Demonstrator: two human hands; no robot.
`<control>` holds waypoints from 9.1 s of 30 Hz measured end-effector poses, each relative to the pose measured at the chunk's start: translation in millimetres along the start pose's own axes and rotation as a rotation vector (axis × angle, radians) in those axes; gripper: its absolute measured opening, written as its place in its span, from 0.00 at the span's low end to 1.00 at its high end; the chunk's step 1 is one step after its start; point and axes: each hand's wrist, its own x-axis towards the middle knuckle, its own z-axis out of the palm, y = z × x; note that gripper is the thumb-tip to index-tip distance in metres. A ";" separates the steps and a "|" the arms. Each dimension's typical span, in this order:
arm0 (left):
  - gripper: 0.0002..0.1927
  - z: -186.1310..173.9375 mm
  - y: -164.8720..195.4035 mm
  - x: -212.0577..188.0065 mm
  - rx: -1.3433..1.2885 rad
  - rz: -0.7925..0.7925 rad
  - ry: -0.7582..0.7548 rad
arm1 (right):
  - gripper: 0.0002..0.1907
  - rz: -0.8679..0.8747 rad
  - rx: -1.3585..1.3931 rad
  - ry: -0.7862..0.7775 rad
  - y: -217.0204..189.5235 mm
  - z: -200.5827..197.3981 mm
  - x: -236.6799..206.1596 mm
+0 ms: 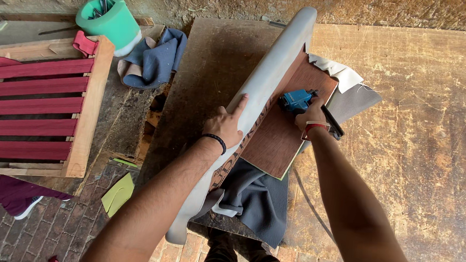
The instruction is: The person wraps a light-colored fabric around a rectangular wooden frame with foam padding. They smooth the fabric, fold the edges, and secure it using a pneumatic staple gun. The person trims excess fabric with scissors and continues stapling along the edges to complete the upholstery.
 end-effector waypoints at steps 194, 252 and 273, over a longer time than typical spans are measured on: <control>0.59 135.8 -124.3 -169.4 -0.615 0.094 0.377 | 0.17 -0.683 0.265 -0.351 3.7 87.5 -268.9; 0.44 69.8 -44.8 -10.2 -0.573 0.639 0.427 | 0.16 0.020 1.048 0.309 -20.2 199.9 -169.3; 0.55 42.5 -55.2 -76.2 -0.177 0.055 0.117 | 0.34 -0.544 -0.384 0.452 21.8 88.0 -86.5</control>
